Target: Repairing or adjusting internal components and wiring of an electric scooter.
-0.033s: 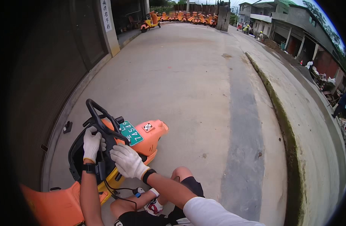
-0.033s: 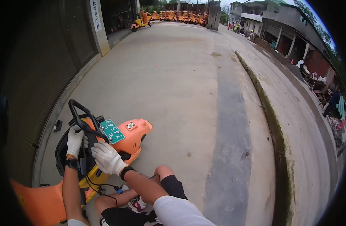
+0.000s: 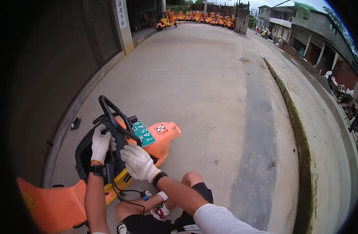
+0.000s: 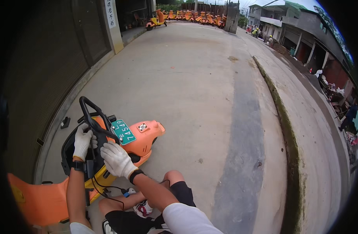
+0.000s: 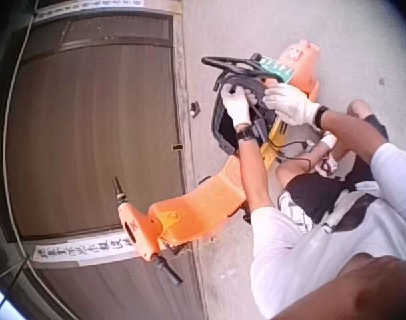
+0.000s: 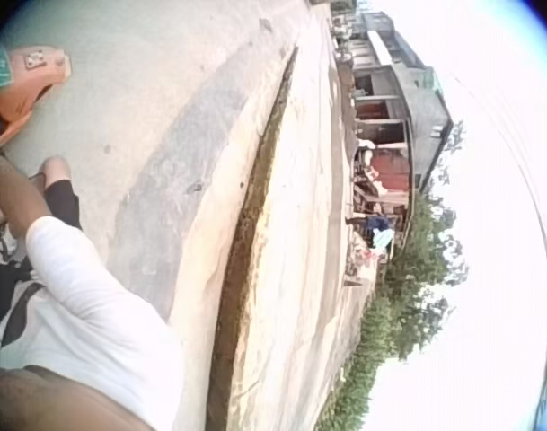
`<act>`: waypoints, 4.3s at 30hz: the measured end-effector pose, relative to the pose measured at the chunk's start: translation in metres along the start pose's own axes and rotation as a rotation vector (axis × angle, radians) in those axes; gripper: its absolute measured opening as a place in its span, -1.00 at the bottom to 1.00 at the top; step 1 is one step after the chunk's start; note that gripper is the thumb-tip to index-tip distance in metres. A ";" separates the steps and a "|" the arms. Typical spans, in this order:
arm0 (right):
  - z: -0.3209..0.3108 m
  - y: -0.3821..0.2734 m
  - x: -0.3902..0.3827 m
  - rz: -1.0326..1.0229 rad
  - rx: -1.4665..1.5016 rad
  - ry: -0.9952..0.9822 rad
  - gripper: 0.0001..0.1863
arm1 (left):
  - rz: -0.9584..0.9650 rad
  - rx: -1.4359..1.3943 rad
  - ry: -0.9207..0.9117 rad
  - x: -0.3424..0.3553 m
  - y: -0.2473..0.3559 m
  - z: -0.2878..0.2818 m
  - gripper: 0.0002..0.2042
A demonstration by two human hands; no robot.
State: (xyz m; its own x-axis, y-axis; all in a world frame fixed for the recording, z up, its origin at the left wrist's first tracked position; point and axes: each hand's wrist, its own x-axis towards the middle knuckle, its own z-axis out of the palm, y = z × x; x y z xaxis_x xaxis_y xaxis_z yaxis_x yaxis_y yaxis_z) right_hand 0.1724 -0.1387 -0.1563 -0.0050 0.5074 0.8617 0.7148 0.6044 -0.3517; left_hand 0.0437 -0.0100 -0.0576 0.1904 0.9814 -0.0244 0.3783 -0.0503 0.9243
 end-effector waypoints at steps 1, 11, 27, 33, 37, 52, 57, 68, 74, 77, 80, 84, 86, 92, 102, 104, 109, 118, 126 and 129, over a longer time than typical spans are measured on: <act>-0.006 0.008 -0.004 -0.002 -0.019 -0.005 -0.62 | -0.018 -0.062 -0.008 -0.009 0.004 0.009 -0.51; -0.003 -0.007 0.005 -0.005 -0.045 0.012 -0.69 | 0.044 -0.757 0.242 -0.102 -0.039 -0.082 -0.73; -0.070 -0.077 -0.011 1.164 0.777 -0.580 -0.65 | 0.395 0.184 0.218 -0.156 -0.065 -0.042 -0.70; -0.054 -0.076 0.009 1.156 0.972 -0.401 -0.63 | 0.402 0.529 0.518 -0.100 -0.102 -0.057 -0.80; -0.038 -0.060 0.023 1.149 1.096 -0.322 -0.66 | 0.340 0.578 0.431 -0.094 -0.098 -0.056 -0.79; 0.009 -0.006 0.106 1.322 0.915 -0.334 -0.78 | 0.305 0.628 0.577 -0.096 -0.101 -0.050 -0.83; 0.010 -0.006 0.104 1.324 0.859 -0.374 -0.73 | 0.333 0.629 0.585 -0.094 -0.102 -0.050 -0.80; 0.015 -0.009 0.113 1.359 0.732 -0.385 -0.70 | 0.249 0.631 0.540 -0.093 -0.096 -0.048 -0.81; 0.021 -0.017 0.120 1.429 0.694 -0.447 -0.76 | 0.263 0.633 0.538 -0.096 -0.098 -0.054 -0.78; 0.018 -0.007 0.117 1.489 0.844 -0.481 -0.77 | 0.287 0.640 0.536 -0.094 -0.097 -0.049 -0.79; 0.026 -0.008 0.115 1.511 0.921 -0.504 -0.77 | 0.320 0.634 0.548 -0.093 -0.097 -0.048 -0.79; 0.031 -0.018 0.116 1.533 0.875 -0.483 -0.81 | 0.320 0.643 0.576 -0.096 -0.102 -0.050 -0.79; 0.021 -0.014 0.115 1.574 0.884 -0.459 -0.85 | 0.327 0.644 0.583 -0.096 -0.102 -0.051 -0.79; -0.013 0.004 0.117 1.753 1.160 -0.206 -0.82 | 0.251 0.630 0.529 -0.095 -0.098 -0.050 -0.81; -0.015 -0.010 0.095 1.609 1.268 -0.315 -0.85 | 0.246 0.660 0.523 -0.098 -0.082 -0.051 -0.81; -0.019 -0.009 0.100 1.639 1.241 -0.311 -0.86 | 0.237 0.662 0.514 -0.097 -0.081 -0.050 -0.80; -0.018 -0.009 0.096 1.586 1.119 -0.393 -0.85 | 0.240 0.661 0.538 -0.098 -0.086 -0.051 -0.81; -0.008 -0.028 0.118 1.436 0.821 -0.405 -0.79 | 0.180 0.663 0.525 -0.102 -0.084 -0.052 -0.82; 0.004 -0.016 0.120 1.619 1.021 -0.465 -0.86 | 0.165 0.657 0.506 -0.100 -0.083 -0.051 -0.81; 0.004 -0.019 0.121 1.573 0.964 -0.502 -0.86 | 0.182 0.657 0.510 -0.102 -0.084 -0.052 -0.83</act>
State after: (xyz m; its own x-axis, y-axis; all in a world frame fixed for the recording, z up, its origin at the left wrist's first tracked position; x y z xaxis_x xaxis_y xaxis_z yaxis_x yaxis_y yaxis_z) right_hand 0.1555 -0.0869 -0.0469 -0.1325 0.8564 -0.4991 -0.2994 -0.5146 -0.8035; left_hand -0.0542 -0.0959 -0.1134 -0.0723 0.9031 0.4234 0.8602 -0.1584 0.4847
